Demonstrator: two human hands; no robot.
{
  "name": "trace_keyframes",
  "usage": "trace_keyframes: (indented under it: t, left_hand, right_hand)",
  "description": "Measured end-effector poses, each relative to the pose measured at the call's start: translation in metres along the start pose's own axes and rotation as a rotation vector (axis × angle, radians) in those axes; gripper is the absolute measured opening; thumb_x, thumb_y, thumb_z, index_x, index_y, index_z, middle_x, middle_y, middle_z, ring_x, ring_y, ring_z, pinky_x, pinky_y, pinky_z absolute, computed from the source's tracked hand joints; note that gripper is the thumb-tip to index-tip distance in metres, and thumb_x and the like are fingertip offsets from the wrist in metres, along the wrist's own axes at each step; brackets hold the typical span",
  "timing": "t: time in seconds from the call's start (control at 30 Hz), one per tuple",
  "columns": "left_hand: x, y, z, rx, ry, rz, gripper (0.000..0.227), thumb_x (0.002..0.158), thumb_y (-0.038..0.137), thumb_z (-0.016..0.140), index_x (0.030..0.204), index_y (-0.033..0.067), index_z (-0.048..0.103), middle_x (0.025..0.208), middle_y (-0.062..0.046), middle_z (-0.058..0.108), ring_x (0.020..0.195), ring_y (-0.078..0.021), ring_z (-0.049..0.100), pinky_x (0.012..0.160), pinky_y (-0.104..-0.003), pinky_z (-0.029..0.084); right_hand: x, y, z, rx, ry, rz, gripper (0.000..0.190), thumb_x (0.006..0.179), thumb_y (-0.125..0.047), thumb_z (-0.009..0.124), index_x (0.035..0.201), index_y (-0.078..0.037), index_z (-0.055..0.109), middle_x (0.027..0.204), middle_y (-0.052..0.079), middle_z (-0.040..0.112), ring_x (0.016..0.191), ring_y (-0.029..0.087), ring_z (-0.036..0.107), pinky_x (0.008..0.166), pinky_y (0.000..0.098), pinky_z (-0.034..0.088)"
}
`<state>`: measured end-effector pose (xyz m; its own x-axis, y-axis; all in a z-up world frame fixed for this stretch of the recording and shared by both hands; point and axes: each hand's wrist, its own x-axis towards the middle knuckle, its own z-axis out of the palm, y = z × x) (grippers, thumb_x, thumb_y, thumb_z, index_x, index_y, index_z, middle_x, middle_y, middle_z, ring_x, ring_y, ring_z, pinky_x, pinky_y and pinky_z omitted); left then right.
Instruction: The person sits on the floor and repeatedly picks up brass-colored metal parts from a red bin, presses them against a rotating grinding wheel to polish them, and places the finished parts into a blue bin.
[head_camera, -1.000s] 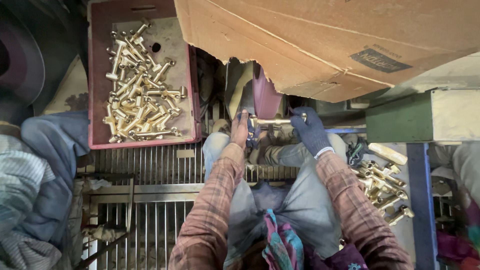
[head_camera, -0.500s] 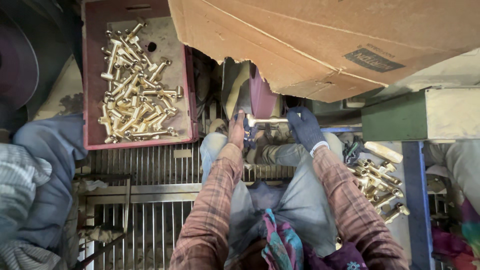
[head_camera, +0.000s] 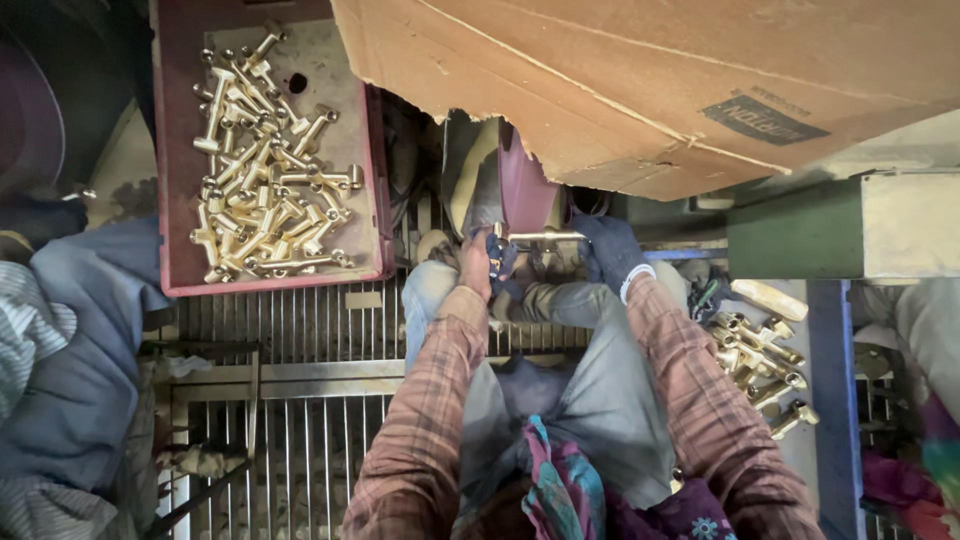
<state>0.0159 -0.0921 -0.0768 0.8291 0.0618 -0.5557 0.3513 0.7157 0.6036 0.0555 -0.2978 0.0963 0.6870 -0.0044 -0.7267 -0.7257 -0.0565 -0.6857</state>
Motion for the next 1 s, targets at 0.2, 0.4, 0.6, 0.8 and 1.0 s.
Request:
trace_keyframes:
  t: [0.2, 0.4, 0.6, 0.8, 1.0]
  left_hand:
    - [0.006, -0.01, -0.006, -0.002, 0.008, -0.071, 0.025, 0.101, 0.027, 0.051, 0.105, 0.006, 0.063, 0.071, -0.01, 0.062, 0.044, -0.0196, 0.055, 0.033, -0.033, 0.035]
    - [-0.023, -0.006, -0.005, 0.232, 0.065, 0.011, 0.022, 0.097, 0.031, 0.061, 0.109, 0.0121, 0.061, 0.088, -0.004, 0.066, 0.07, -0.0135, 0.062, 0.056, -0.028, 0.05]
    - [-0.071, 0.02, -0.003, 0.371, -0.145, 0.371, 0.021, 0.106, 0.028, 0.059, 0.104, 0.007, 0.059, 0.092, 0.0, 0.058, 0.085, -0.0086, 0.052, 0.074, -0.024, 0.046]
    - [-0.057, 0.047, 0.026, 0.397, -0.104, 0.494, 0.02, 0.108, 0.028, 0.056, 0.103, 0.0083, 0.058, 0.088, 0.001, 0.058, 0.08, -0.0089, 0.052, 0.072, -0.025, 0.046]
    - [-0.022, 0.024, 0.016, 0.43, 0.058, 0.34, 0.023, 0.107, 0.03, 0.055, 0.101, 0.0081, 0.06, 0.083, 0.001, 0.06, 0.075, -0.0095, 0.052, 0.067, -0.026, 0.046]
  right_hand:
    - [0.025, 0.005, -0.006, -0.006, 0.009, 0.182, 0.023, 0.092, -0.031, 0.067, 0.082, -0.012, 0.062, 0.058, -0.001, 0.048, 0.04, 0.011, 0.037, 0.038, 0.0296, 0.028]
    - [-0.007, -0.003, -0.022, -0.066, -0.135, 0.131, 0.024, 0.095, -0.032, 0.063, 0.089, -0.009, 0.063, 0.058, 0.001, 0.046, 0.038, 0.011, 0.036, 0.035, 0.028, 0.026]
    - [-0.057, 0.028, -0.037, -0.206, -0.116, -0.557, 0.035, 0.092, -0.012, 0.066, 0.125, -0.004, 0.057, 0.079, 0.005, 0.061, 0.067, 0.012, 0.061, 0.06, 0.0265, 0.053]
    - [-0.033, 0.024, -0.034, -0.295, -0.044, -0.925, 0.037, 0.092, -0.006, 0.073, 0.125, 0.0, 0.058, 0.121, 0.012, 0.063, 0.107, 0.014, 0.061, 0.087, 0.0301, 0.056]
    - [-0.02, 0.025, -0.02, -0.231, 0.017, -0.525, 0.04, 0.089, -0.013, 0.07, 0.124, -0.004, 0.056, 0.093, 0.011, 0.069, 0.074, 0.014, 0.068, 0.07, 0.0296, 0.057]
